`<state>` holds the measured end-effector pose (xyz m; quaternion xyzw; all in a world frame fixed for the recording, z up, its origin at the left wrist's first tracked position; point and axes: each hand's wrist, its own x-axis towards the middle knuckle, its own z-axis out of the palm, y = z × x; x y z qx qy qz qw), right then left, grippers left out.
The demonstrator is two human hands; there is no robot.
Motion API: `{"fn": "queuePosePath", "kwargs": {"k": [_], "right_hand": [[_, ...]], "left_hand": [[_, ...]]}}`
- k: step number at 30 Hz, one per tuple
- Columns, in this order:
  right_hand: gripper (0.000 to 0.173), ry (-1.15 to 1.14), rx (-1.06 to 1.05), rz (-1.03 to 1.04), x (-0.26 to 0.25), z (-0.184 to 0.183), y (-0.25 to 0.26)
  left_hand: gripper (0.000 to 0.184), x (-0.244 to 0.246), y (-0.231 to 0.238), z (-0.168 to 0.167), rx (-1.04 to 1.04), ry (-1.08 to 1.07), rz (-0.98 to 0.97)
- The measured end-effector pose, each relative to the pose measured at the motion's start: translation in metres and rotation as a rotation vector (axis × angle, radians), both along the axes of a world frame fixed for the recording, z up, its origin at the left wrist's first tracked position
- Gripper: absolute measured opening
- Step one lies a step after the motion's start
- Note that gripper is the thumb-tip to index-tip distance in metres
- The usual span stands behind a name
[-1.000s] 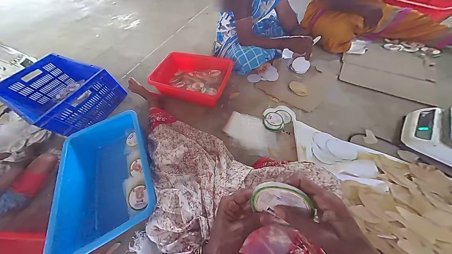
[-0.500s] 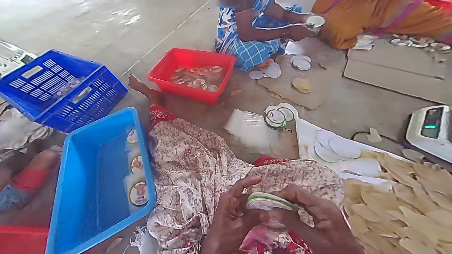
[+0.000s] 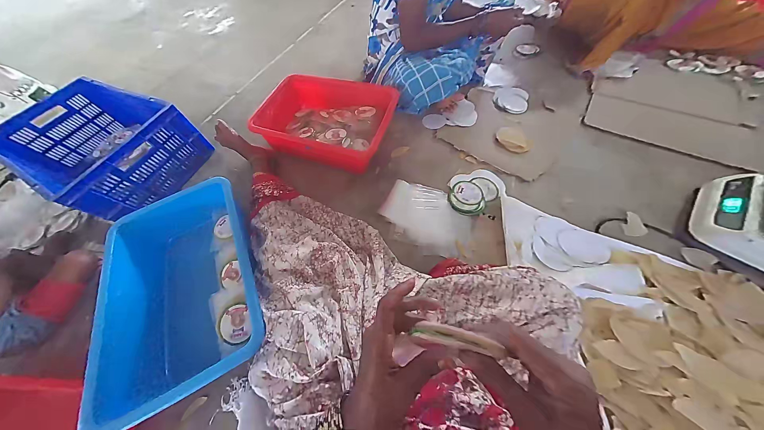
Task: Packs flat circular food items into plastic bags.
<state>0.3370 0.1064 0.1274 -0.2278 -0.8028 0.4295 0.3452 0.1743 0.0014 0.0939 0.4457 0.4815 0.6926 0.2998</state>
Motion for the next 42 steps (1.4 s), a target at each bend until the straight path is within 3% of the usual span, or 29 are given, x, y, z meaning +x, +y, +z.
{"fn": "queuePosePath", "kwargs": {"k": [1, 3, 5, 9, 16, 19, 25, 28, 30, 32, 35, 38, 40, 42], "right_hand": [[0.012, -0.005, 0.141, 0.000, 0.002, 0.000, 0.002], [0.012, -0.004, 0.358, 0.024, 0.004, 0.002, 0.005], [0.011, 0.001, 0.468, 0.042, 0.006, 0.002, 0.005], [0.006, 0.013, 0.501, 0.049, 0.009, 0.002, 0.000], [0.012, 0.031, 0.293, 0.063, 0.010, -0.002, 0.004], [0.028, 0.072, 0.265, 0.043, 0.013, -0.001, 0.004], [0.008, 0.065, 0.085, 0.009, 0.010, -0.001, 0.001], [0.011, -0.028, 0.078, 0.079, 0.005, -0.015, 0.005], [0.019, -0.097, 0.116, 0.086, 0.002, -0.021, 0.006], [0.029, -0.074, 0.049, 0.061, 0.003, -0.020, 0.004], [0.016, 0.066, -0.025, -0.023, 0.003, -0.022, 0.001], [0.009, 0.064, 0.009, 0.031, 0.002, -0.031, 0.001], [0.012, -0.017, 0.045, 0.071, 0.001, -0.032, 0.003], [0.020, -0.031, 0.036, 0.095, 0.001, -0.030, 0.006]], "left_hand": [[0.064, -0.003, -0.001, -0.003, 0.000, 0.075, 0.011], [0.029, -0.011, -0.003, -0.010, 0.007, 0.240, 0.036], [0.016, -0.016, -0.005, -0.014, 0.067, 0.405, 0.071], [0.013, -0.017, -0.007, -0.011, 0.207, 0.495, 0.130], [0.010, -0.018, -0.007, -0.005, 0.222, 0.580, 0.115], [0.014, -0.016, -0.007, 0.000, 0.127, 0.497, 0.045], [0.022, -0.006, -0.005, 0.002, -0.022, 0.279, -0.053], [0.015, -0.003, -0.003, -0.001, -0.141, 0.393, -0.067], [0.014, -0.004, -0.002, -0.007, -0.166, 0.391, -0.075], [0.015, -0.006, -0.004, -0.009, -0.178, 0.238, -0.081], [0.016, -0.010, -0.003, -0.007, -0.143, 0.036, -0.076], [0.016, -0.007, -0.001, -0.005, -0.149, 0.119, -0.086], [0.014, -0.006, -0.001, -0.007, -0.172, 0.170, -0.085], [0.015, -0.008, -0.002, -0.010, -0.141, 0.063, -0.066]]}}
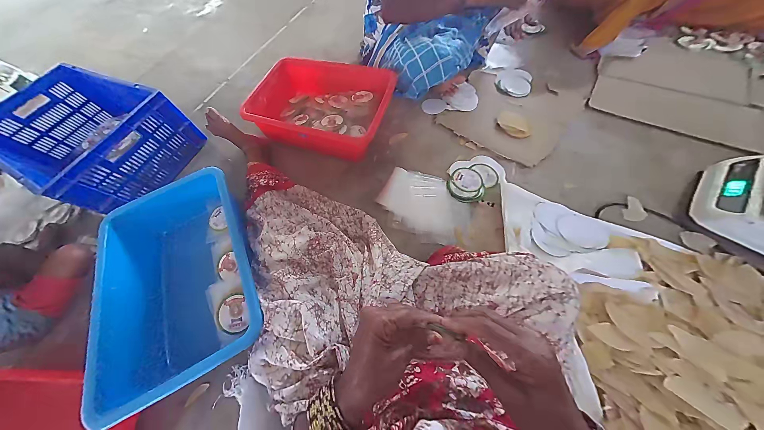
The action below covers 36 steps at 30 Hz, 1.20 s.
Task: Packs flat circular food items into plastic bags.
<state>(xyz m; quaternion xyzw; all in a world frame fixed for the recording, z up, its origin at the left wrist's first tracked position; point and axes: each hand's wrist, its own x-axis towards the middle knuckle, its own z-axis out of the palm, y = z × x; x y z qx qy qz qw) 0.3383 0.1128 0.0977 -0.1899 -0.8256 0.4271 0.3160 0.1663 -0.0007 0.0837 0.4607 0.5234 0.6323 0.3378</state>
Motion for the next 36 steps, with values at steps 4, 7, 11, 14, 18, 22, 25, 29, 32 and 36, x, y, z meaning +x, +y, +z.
{"fn": "queuePosePath", "kwargs": {"k": [4, 7, 11, 14, 18, 22, 25, 29, 32, 36], "right_hand": [[0.019, 0.091, 0.004, -0.088, 0.001, 0.002, -0.008], [0.014, 0.070, 0.000, -0.068, 0.001, -0.004, -0.013], [0.018, -0.007, -0.066, 0.069, 0.002, -0.009, -0.007], [0.028, 0.014, -0.047, 0.139, 0.003, -0.012, -0.001], [0.020, 0.080, -0.032, 0.010, 0.002, -0.012, -0.016], [0.021, 0.046, -0.025, 0.105, 0.005, -0.012, -0.005], [0.029, 0.033, -0.036, 0.070, 0.007, -0.007, 0.000], [0.022, 0.096, -0.036, 0.031, 0.005, -0.005, 0.003], [0.020, -0.010, -0.066, 0.038, -0.003, 0.007, -0.004], [0.021, -0.027, -0.068, 0.060, -0.001, 0.001, -0.006]], "left_hand": [[0.021, 0.002, 0.003, 0.000, 0.129, -0.293, 0.075], [0.022, 0.006, 0.005, -0.001, 0.194, -0.259, 0.080], [0.020, 0.005, 0.005, -0.006, 0.186, -0.111, 0.098], [0.020, 0.004, 0.002, -0.005, 0.194, -0.303, 0.059], [0.020, 0.008, 0.004, -0.002, 0.141, -0.630, -0.025], [0.021, 0.005, 0.002, -0.009, 0.138, -0.268, 0.013], [0.023, -0.003, -0.004, -0.008, 0.073, -0.200, 0.001], [0.017, -0.003, -0.007, -0.008, -0.022, -0.298, 0.015], [0.016, 0.004, -0.006, -0.001, -0.014, -0.348, 0.042], [0.016, 0.009, -0.002, -0.001, 0.017, -0.247, 0.050]]}}
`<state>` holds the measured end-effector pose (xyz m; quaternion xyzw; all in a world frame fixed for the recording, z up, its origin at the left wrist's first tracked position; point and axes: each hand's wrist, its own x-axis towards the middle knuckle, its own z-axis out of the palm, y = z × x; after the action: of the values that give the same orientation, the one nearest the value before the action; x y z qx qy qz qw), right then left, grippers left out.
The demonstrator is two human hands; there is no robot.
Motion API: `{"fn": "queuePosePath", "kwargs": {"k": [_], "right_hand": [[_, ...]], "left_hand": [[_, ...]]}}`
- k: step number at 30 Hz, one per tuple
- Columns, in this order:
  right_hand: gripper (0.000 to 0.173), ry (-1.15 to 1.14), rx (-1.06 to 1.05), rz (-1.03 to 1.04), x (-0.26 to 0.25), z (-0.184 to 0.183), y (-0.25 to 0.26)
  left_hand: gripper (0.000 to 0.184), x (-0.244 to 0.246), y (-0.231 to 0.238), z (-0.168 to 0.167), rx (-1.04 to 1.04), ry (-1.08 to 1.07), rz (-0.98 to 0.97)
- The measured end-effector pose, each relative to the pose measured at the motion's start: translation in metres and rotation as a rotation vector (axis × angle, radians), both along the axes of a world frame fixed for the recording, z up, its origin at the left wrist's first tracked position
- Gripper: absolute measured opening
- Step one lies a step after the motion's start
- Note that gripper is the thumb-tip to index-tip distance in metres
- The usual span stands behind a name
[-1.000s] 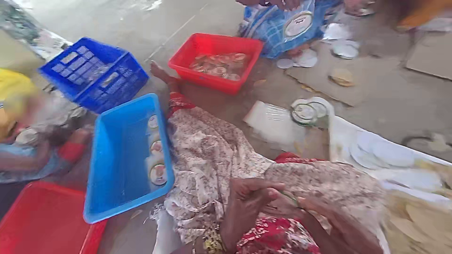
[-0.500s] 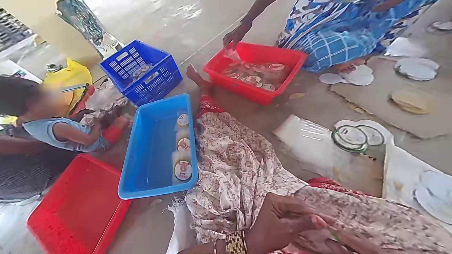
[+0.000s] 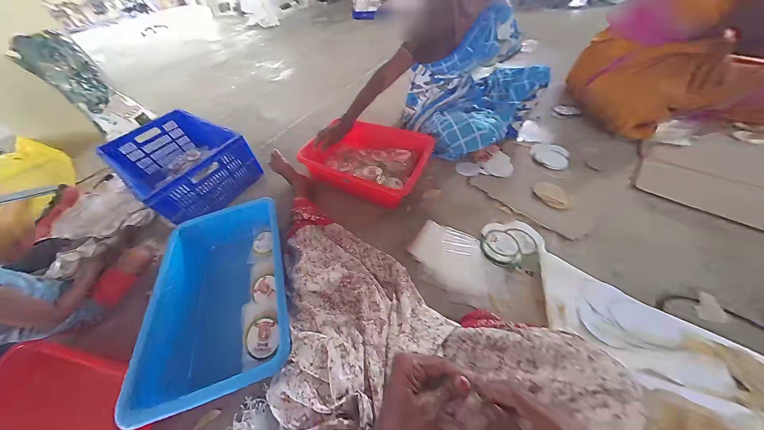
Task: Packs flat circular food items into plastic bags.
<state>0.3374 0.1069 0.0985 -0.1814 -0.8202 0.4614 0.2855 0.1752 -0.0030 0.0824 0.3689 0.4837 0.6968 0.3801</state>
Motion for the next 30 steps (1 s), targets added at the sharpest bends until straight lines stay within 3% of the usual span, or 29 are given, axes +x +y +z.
{"fn": "queuePosePath", "kwargs": {"k": [6, 10, 17, 22, 27, 30], "right_hand": [[0.013, 0.142, -0.143, -0.144, 0.009, 0.003, 0.000], [0.013, 0.212, -0.170, -0.168, 0.010, 0.007, 0.001], [0.002, 0.108, 0.085, -0.201, 0.017, 0.029, 0.010], [0.005, 0.078, 0.353, -0.294, 0.028, 0.061, 0.014], [0.016, 0.000, 0.352, -0.354, 0.015, 0.000, 0.029], [0.016, 0.001, 0.332, -0.344, 0.015, 0.015, 0.022]], "left_hand": [[0.019, 0.000, 0.008, -0.001, 0.120, -0.270, 0.165], [0.022, -0.003, 0.009, -0.002, 0.145, -0.246, 0.106], [0.034, -0.011, 0.011, -0.019, 0.166, -0.247, -0.009], [0.038, -0.008, 0.011, -0.023, 0.136, -0.190, -0.016], [0.047, -0.007, 0.014, -0.027, 0.008, -0.091, 0.045], [0.047, -0.007, 0.012, -0.031, -0.029, -0.076, 0.060]]}}
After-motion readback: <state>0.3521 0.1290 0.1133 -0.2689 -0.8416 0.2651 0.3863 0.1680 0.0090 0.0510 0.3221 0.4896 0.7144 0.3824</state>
